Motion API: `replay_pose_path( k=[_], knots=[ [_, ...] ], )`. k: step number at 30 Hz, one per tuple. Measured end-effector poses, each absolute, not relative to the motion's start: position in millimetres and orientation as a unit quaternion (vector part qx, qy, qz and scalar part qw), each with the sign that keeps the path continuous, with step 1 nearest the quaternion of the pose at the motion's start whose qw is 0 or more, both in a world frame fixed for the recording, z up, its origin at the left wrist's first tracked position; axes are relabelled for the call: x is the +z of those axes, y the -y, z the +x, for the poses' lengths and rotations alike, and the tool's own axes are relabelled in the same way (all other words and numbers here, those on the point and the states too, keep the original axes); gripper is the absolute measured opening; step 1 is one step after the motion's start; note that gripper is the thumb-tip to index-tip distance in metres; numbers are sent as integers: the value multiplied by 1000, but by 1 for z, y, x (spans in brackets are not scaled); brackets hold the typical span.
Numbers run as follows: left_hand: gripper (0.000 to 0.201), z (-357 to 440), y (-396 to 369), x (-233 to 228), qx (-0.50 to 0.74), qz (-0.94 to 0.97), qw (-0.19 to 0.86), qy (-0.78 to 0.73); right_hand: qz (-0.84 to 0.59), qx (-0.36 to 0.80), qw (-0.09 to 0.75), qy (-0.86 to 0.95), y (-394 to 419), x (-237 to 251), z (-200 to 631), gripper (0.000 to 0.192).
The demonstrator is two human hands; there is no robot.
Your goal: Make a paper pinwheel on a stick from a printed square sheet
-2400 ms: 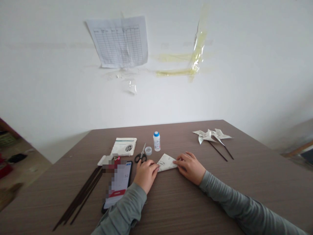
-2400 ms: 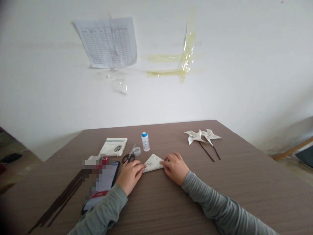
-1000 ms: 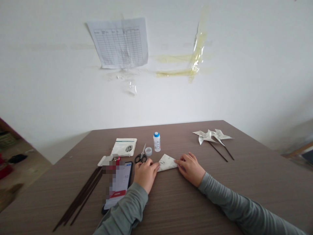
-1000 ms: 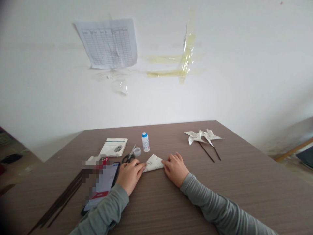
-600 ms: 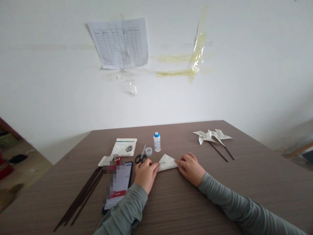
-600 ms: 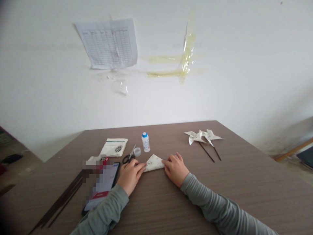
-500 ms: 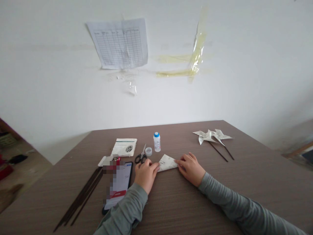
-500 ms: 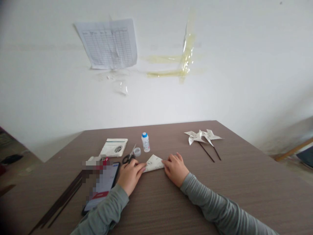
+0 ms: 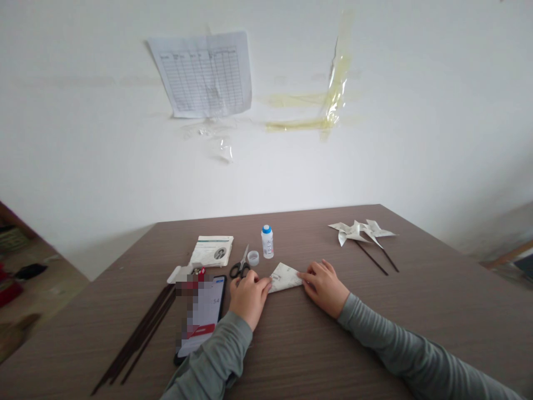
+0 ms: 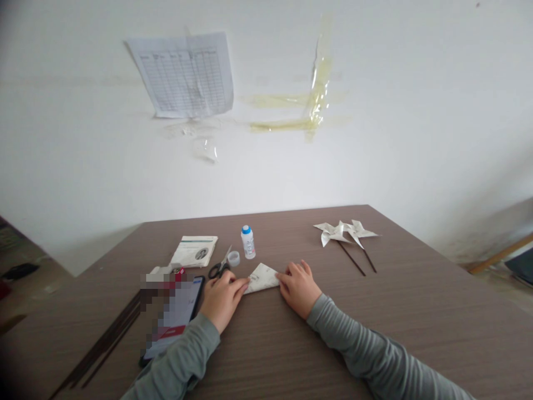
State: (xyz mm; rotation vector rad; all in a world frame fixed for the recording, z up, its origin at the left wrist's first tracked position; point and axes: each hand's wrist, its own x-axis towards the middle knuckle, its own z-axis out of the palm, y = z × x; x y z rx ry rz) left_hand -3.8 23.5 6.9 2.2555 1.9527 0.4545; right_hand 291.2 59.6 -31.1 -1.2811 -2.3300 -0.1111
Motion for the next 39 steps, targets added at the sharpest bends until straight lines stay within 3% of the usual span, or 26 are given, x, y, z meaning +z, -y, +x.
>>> replay_pose_path(
  k=[24,39],
  knots=[
    [41,-1,-20,10,136,756,19,-640,-464,-70,239,850,-62,-35,291,47],
    [43,4,-19,18,129,752,38,-645,-485,-26,216,847,-57,-26,289,49]
  ],
)
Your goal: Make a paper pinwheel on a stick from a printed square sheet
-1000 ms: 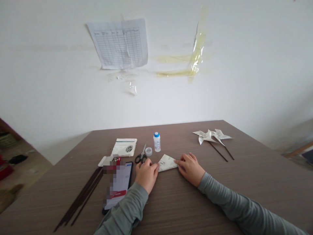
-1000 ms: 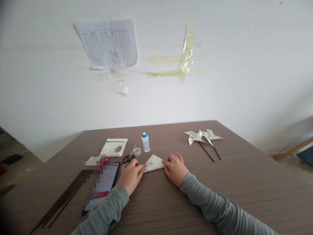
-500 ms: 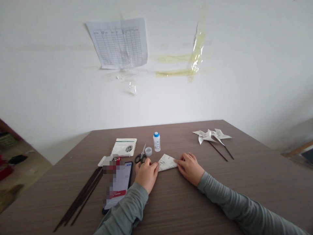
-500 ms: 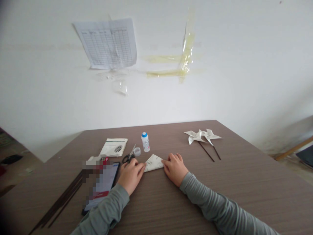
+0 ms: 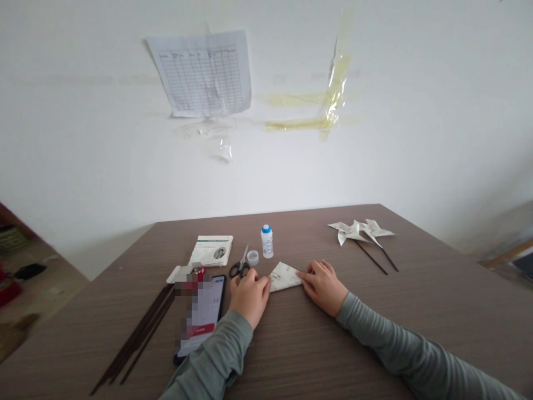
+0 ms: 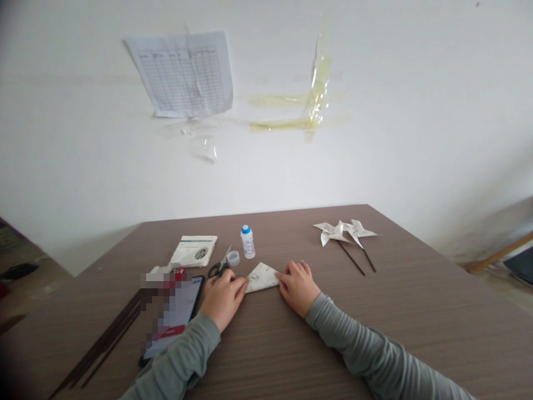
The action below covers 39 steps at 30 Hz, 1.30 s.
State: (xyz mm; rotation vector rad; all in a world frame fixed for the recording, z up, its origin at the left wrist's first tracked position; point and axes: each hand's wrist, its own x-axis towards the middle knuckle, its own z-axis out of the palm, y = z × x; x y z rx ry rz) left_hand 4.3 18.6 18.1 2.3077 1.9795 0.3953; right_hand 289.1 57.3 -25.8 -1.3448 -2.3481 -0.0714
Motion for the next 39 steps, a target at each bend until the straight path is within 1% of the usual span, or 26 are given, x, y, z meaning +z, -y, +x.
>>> replay_pose_path(
  k=[5,10,12,14,18,20,26,30,34,39],
  knots=[
    [41,9,-19,23,111,762,13,-638,-489,-33,206,847,-56,-24,287,49],
    [29,13,-22,25,109,780,-26,-615,-499,-23,197,843,-55,-23,286,49],
    [29,14,-24,25,112,786,-25,-607,-499,-23,203,842,-56,-23,286,47],
    [36,15,-26,26,121,792,-10,-598,-494,-29,213,842,-57,-23,287,45],
    [67,19,-28,33,119,814,46,-567,-487,-39,221,844,-58,-24,288,46],
    [70,21,-29,36,107,817,66,-563,-489,-37,215,844,-58,-25,288,46],
    [63,25,-31,40,132,807,82,-570,-491,-36,217,843,-57,-27,288,48],
    [52,29,-31,42,131,797,90,-583,-500,-31,211,840,-56,-25,287,47],
    [40,34,-30,42,140,783,86,-600,-508,-26,210,835,-53,-20,284,43],
    [33,36,-30,40,158,769,76,-614,-530,-11,202,823,-51,-15,280,34]
  ],
)
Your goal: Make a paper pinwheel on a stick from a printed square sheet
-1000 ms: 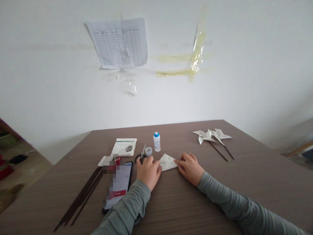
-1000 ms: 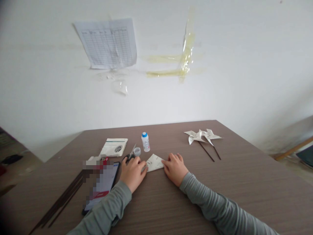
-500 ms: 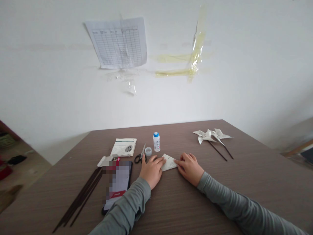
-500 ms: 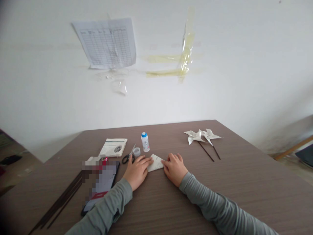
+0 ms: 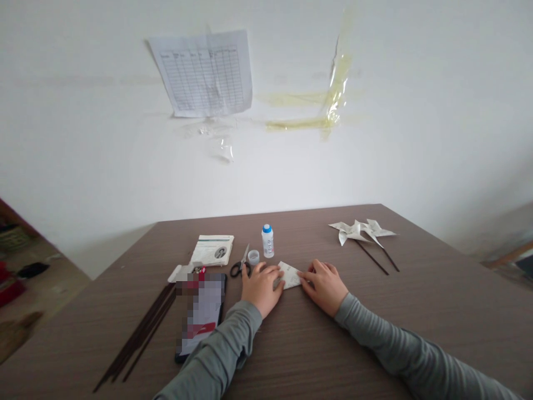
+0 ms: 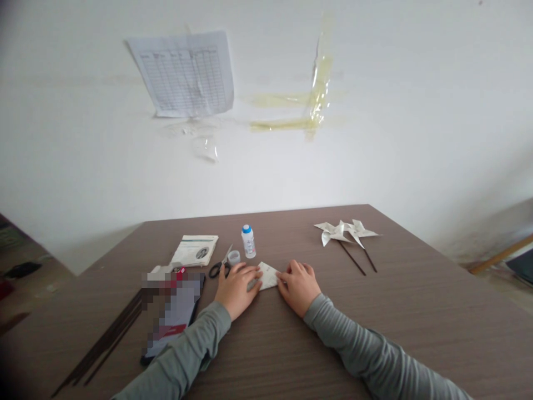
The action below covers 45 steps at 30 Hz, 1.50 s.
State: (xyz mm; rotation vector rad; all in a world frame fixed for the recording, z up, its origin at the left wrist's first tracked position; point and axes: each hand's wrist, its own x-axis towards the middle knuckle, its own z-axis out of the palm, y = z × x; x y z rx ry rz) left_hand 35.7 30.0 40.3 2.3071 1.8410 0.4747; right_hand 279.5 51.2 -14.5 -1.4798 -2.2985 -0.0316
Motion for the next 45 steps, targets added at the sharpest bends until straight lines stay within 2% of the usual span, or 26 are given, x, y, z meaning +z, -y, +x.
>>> replay_pose_path(
  k=[10,19,23,26,33,45],
  knots=[
    [33,38,-29,47,145,757,102,-629,-587,-35,230,776,-54,-26,258,14],
    [32,37,-31,50,119,757,140,-628,-602,-11,254,757,-57,-39,252,30],
    [34,37,-31,52,101,757,146,-629,-620,13,227,751,-54,-24,253,37],
    [34,37,-31,53,99,757,145,-629,-639,71,185,743,-52,-6,253,46],
    [34,40,-29,59,91,755,145,-633,-639,121,159,743,-51,17,255,52],
    [48,37,-29,63,72,752,152,-637,-636,177,134,739,-52,29,260,56]
  ],
)
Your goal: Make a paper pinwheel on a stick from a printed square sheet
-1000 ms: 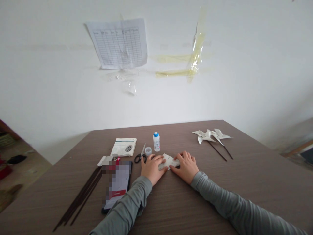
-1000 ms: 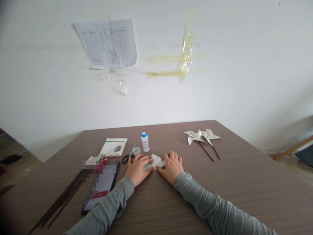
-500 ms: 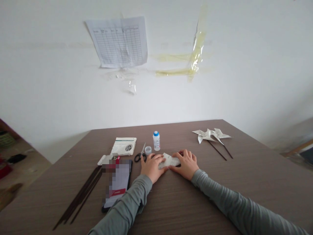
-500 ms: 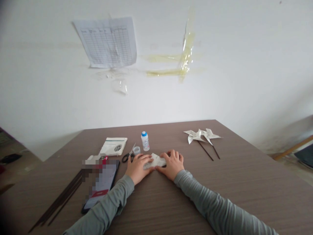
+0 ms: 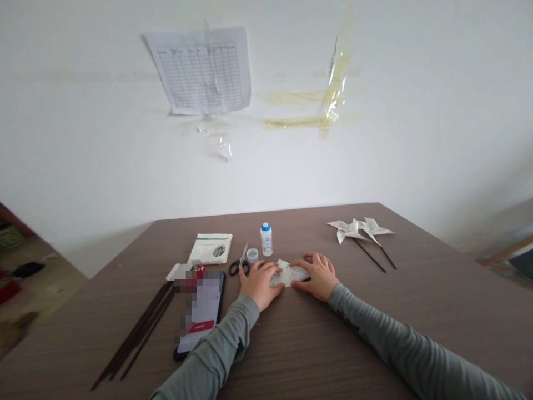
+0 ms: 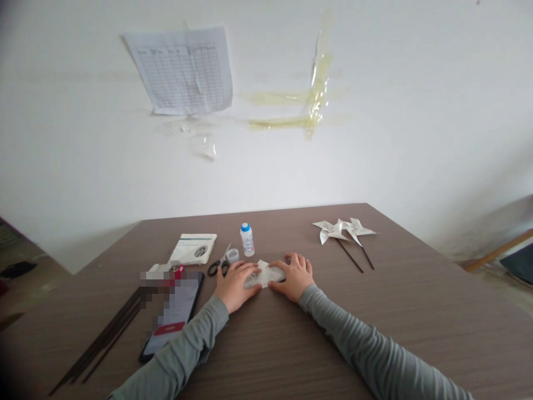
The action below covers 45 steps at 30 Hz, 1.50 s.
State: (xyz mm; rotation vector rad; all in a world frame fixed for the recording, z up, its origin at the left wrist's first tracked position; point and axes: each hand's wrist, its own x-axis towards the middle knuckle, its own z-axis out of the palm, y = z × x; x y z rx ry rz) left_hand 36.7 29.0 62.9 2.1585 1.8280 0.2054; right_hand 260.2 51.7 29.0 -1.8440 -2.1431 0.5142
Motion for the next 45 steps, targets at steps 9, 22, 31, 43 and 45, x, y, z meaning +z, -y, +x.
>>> replay_pose_path(
  k=[9,22,31,43,45],
  knots=[
    [47,36,-30,62,57,760,152,-629,-629,174,131,747,-54,26,263,49],
    [40,42,-28,56,81,759,136,-632,-648,173,123,731,-54,25,260,46],
    [40,41,-28,58,76,758,149,-631,-663,197,111,713,-62,30,274,61],
    [39,45,-25,66,77,756,144,-633,-662,187,88,721,-81,27,302,86],
    [38,44,-25,66,76,756,140,-635,-666,194,86,715,-82,27,305,88]
  ],
)
